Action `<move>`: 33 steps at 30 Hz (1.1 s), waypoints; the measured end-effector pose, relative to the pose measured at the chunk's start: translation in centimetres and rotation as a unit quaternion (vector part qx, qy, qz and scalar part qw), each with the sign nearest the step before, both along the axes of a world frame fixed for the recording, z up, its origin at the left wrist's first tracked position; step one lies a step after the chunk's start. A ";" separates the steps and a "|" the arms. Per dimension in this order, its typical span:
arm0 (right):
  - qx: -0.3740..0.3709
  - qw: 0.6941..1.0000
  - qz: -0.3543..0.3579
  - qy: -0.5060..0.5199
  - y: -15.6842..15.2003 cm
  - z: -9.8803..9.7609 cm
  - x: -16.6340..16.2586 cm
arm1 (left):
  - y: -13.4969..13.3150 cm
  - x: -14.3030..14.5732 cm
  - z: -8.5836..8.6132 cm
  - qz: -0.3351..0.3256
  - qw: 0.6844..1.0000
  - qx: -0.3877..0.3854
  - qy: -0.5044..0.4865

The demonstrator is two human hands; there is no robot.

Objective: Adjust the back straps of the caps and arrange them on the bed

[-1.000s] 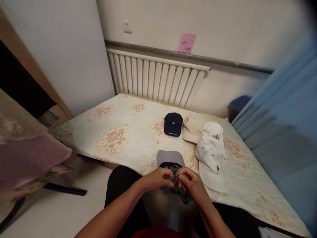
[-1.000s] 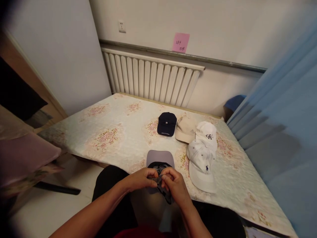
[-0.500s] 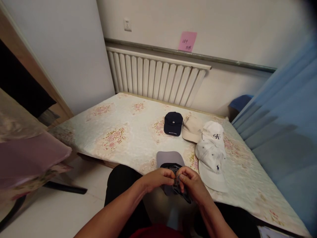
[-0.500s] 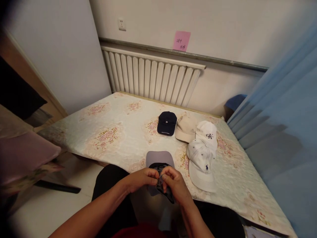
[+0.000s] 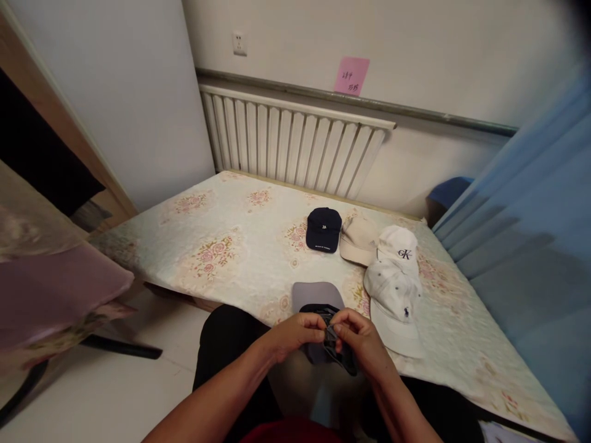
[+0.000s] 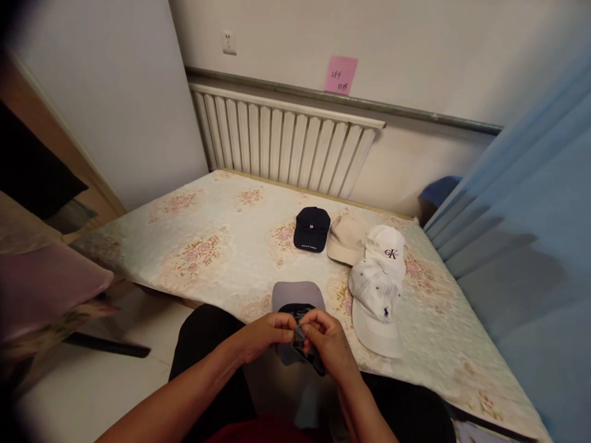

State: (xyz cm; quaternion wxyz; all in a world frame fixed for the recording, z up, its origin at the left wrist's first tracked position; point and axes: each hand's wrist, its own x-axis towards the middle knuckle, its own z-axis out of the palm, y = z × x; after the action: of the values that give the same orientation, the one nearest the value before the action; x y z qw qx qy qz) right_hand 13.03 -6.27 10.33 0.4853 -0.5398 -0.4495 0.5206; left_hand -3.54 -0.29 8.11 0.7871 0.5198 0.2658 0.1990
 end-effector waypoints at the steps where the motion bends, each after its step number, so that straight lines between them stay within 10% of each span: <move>1: -0.001 1.000 0.005 -0.006 0.0 0.1 0.0 | 0.0 0.0 -0.1 0.003 1.000 0.002 -0.002; 33: 0.016 0.982 0.034 -0.184 0.2 1.3 -0.2 | -0.3 0.4 -0.4 0.016 1.000 -0.012 -0.006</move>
State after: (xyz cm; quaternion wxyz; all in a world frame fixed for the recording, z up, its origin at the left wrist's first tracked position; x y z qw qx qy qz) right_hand 12.82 -6.06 11.62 0.3849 -0.6027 -0.5577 0.4214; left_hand -3.18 -0.59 7.72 0.7915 0.5048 0.2716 0.2121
